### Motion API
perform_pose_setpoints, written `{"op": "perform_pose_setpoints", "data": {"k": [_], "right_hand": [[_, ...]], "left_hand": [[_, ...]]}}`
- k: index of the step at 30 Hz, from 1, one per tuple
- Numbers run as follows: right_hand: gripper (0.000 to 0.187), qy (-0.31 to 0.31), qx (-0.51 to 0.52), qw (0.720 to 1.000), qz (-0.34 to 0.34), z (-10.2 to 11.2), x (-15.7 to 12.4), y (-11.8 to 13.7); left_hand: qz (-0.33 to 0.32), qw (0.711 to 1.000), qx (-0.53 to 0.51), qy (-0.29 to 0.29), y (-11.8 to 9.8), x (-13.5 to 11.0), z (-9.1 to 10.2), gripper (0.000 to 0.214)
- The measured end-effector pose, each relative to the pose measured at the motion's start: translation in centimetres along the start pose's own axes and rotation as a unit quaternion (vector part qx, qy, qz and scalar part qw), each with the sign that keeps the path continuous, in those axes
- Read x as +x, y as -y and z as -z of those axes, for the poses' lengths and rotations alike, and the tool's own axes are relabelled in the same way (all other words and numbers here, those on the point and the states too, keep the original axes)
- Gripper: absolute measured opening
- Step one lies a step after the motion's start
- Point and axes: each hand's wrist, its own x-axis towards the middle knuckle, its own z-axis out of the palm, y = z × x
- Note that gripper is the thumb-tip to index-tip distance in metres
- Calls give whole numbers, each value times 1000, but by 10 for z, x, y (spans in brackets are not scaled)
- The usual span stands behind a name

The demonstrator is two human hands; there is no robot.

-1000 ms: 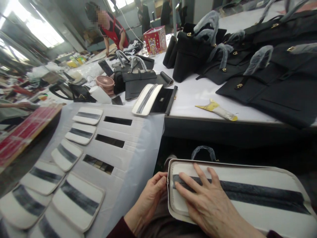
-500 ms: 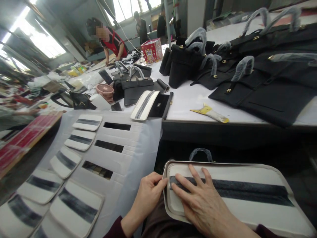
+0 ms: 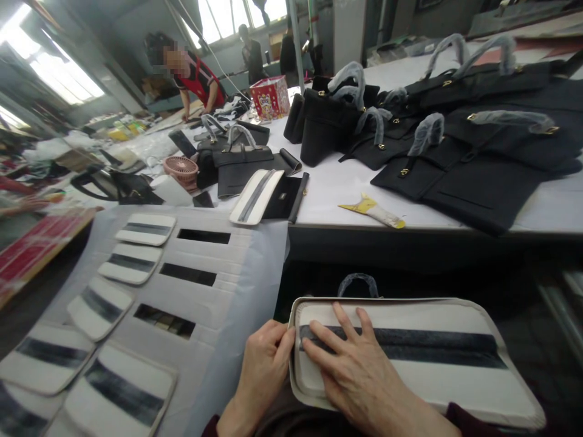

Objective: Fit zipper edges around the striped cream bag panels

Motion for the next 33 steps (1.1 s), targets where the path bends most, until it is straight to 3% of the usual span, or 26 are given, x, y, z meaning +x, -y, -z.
{"op": "perform_pose_setpoints", "data": {"k": [11, 21, 33], "right_hand": [[36, -8, 16, 1000, -3, -3, 5, 1], [48, -29, 12, 999, -18, -6, 0, 1], [38, -39, -1, 999, 17, -7, -4, -2]], "left_hand": [[-9, 1000, 21, -18, -5, -1, 0, 33], [55, 997, -51, 19, 0, -3, 2, 30], [81, 994, -70, -6, -2, -3, -4, 28]]}}
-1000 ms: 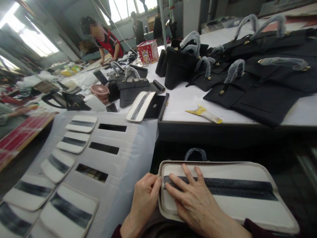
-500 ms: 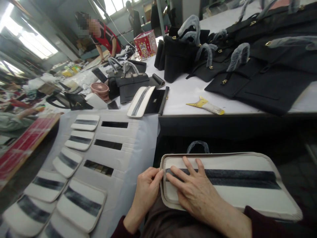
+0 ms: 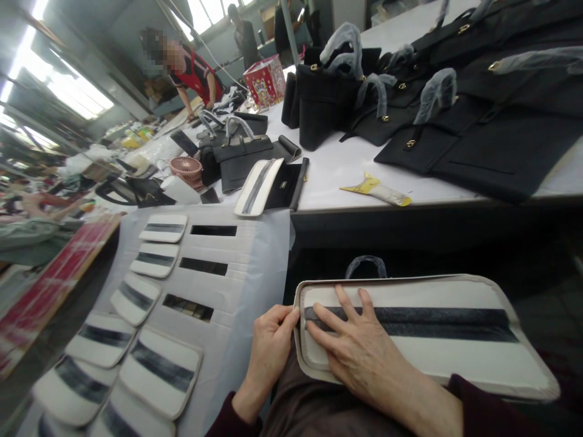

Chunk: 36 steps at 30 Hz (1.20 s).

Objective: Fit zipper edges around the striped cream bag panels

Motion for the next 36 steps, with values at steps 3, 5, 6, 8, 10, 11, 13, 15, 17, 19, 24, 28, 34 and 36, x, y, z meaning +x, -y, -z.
{"op": "perform_pose_setpoints", "data": {"k": [3, 5, 6, 8, 10, 11, 13, 15, 17, 19, 24, 28, 34, 36], "right_hand": [[39, -4, -10, 1000, 9, -1, -1, 0], [39, -8, -16, 1000, 10, -2, -2, 0], [39, -9, -19, 1000, 11, -3, -2, 0], [39, -11, -26, 1000, 13, -3, -3, -1], [40, -13, -31, 999, 15, -4, -3, -1], [40, -13, -33, 999, 16, -4, -3, -1], [41, -14, -36, 999, 17, -5, -4, -1], [42, -14, -36, 999, 15, -5, -4, -1], [43, -13, -33, 999, 12, -5, -4, -1], [43, -11, -30, 999, 10, -6, -4, -2], [40, -10, -26, 1000, 6, -8, -4, -2], [41, -12, -24, 1000, 2, -7, -4, -1], [41, -19, -27, 999, 4, -9, -6, -1], [41, -20, -28, 999, 2, -10, -7, -1]], "left_hand": [[-9, 1000, 15, -10, -3, 0, -2, 27], [-12, 999, 27, -20, -5, -1, -3, 28], [-12, 999, 32, -25, -7, -2, -3, 29], [-14, 999, 39, -36, -9, -3, -5, 30], [-16, 998, 45, -46, -12, -5, -8, 30], [-18, 997, 48, -50, -13, -6, -9, 30], [-20, 997, 49, -50, -15, -7, -10, 29], [-16, 999, 29, -39, -16, -8, -10, 26], [-7, 1000, -12, -15, -16, -10, -8, 26], [7, 998, -57, 12, -15, -11, -5, 30], [90, 959, -262, 59, -6, -15, -5, 31], [166, 890, -420, 63, 4, -14, -13, 30], [203, 852, -473, 98, 14, -8, -11, 30], [209, 851, -468, 114, 15, -6, -8, 32]]}}
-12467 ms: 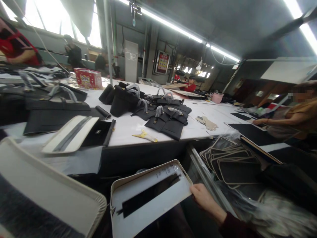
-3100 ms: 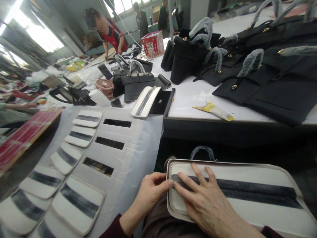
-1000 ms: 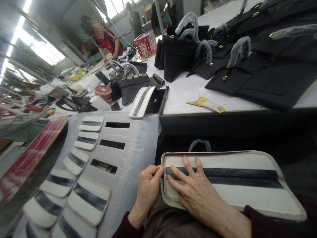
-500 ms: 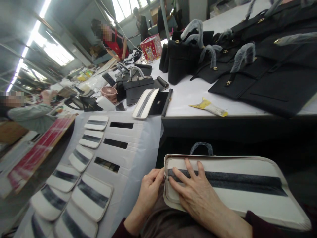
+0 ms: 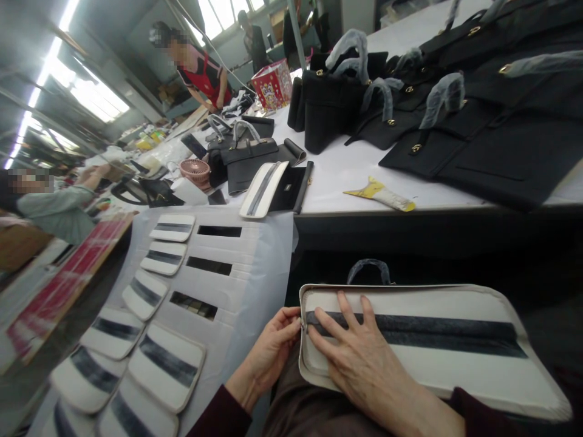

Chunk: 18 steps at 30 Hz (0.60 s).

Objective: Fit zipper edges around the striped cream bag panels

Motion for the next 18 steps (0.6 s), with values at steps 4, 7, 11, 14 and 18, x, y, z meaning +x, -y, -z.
{"op": "perform_pose_setpoints", "data": {"k": [4, 7, 11, 14, 18], "right_hand": [[41, 0, 0, 1000, -6, -1, -1, 0], [41, -1, -2, 1000, -7, 0, 0, 0], [44, -1, -4, 1000, -6, 0, 1, 1], [45, -4, -4, 1000, -5, 0, 1, 1], [44, -14, -3, 1000, -4, -1, 2, 0]], "left_hand": [[20, 1000, 15, 11, -6, 4, 1, 37], [31, 999, 39, 11, -12, 5, -2, 39], [52, 996, 73, 14, -21, 5, -6, 39], [65, 993, 96, 23, -24, 5, -6, 39], [77, 986, 140, 40, -29, 8, -4, 39]]}}
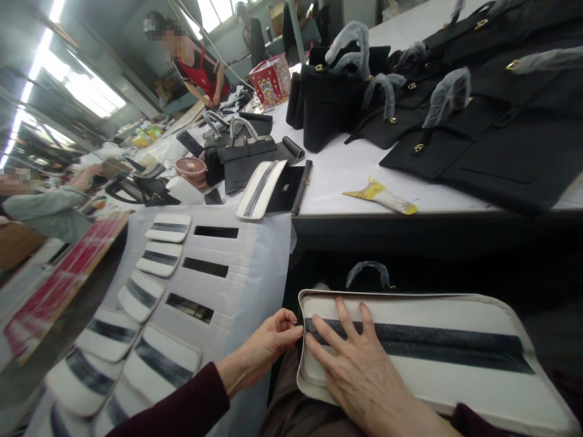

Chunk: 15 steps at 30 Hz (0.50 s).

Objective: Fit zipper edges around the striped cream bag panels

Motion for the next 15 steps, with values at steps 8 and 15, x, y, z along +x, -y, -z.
{"op": "perform_pose_setpoints", "data": {"k": [8, 15], "right_hand": [[40, -40, -2, 999, -15, -1, 1, 0], [45, -23, 20, 999, -15, -3, 0, -5]], "left_hand": [[3, 993, 117, 1, -10, 3, 0, 40], [-21, 986, 166, 3, -3, 6, -3, 39]]}}
